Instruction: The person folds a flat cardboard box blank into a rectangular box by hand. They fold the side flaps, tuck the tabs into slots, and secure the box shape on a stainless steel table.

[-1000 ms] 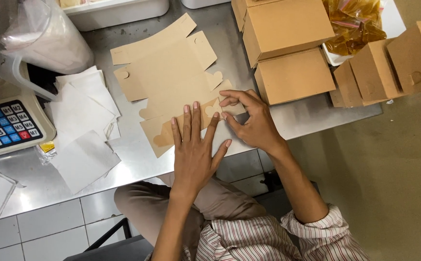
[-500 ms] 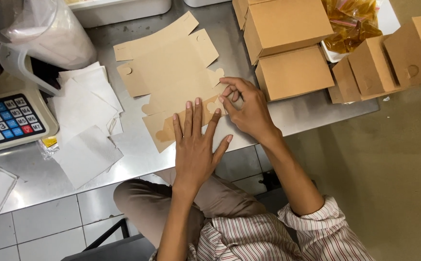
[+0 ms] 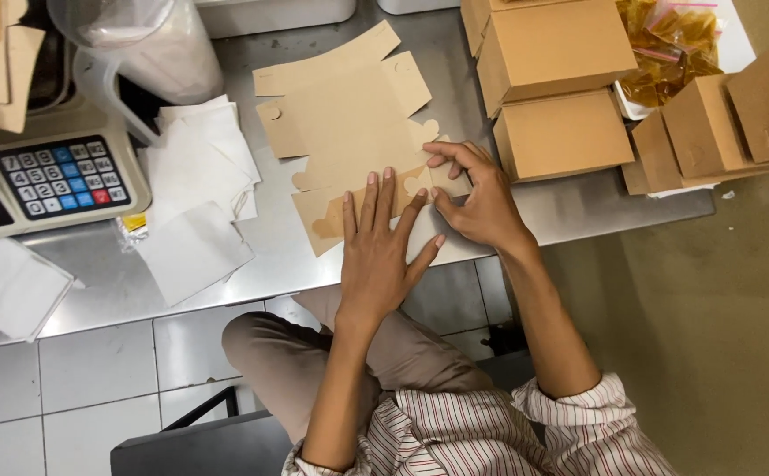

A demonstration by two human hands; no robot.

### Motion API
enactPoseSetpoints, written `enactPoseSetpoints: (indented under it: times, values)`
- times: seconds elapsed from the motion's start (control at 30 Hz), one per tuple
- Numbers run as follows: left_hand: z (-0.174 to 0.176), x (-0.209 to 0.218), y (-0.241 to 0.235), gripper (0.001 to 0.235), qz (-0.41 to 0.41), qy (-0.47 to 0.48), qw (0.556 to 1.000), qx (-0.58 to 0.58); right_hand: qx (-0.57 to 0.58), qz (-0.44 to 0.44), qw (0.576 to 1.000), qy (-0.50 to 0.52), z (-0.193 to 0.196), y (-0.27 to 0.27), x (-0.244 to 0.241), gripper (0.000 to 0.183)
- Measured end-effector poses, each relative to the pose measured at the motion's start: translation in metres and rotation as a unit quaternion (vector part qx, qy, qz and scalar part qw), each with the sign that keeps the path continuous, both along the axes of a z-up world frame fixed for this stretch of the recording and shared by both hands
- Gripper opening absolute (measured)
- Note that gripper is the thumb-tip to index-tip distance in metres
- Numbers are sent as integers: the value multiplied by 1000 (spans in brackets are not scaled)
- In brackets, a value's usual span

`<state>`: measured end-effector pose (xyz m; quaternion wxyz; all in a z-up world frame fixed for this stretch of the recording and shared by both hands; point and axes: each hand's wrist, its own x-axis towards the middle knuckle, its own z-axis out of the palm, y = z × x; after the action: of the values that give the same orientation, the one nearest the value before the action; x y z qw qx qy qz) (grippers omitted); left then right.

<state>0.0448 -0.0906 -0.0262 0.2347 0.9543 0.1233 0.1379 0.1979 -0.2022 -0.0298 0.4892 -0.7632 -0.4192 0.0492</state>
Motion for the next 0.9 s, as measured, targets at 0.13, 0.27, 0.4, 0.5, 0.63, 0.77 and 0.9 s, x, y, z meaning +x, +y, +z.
enactPoseSetpoints:
  times: [0.13, 0.27, 0.4, 0.5, 0.63, 0.77, 0.9]
  values:
    - [0, -2, -1, 60, 3, -15, 1000, 1, -13, 5, 1000, -6, 4, 0, -4, 54]
    - [0, -2, -2, 60, 2, -23, 1000, -5, -19, -28, 999, -8, 3, 3, -6, 40]
    - [4, -11, 3, 67, 8, -69, 994, -84, -46, -50, 997, -21, 0, 8, -6, 33]
    - [-9, -43, 14, 67, 43, -148, 979, -131, -100, -66, 991, -65, 0, 12, -17, 32]
    - [-13, -86, 34, 70, 135, -136, 981, -19, -173, -102, 969, -141, -1, 29, -34, 47]
    - [-5, -93, 29, 64, 149, -103, 983, -11, -152, -81, 975, -140, -12, 26, -31, 58]
    - [-6, -86, 28, 59, 166, -99, 981, -14, -147, -61, 977, -139, -1, 26, -38, 61]
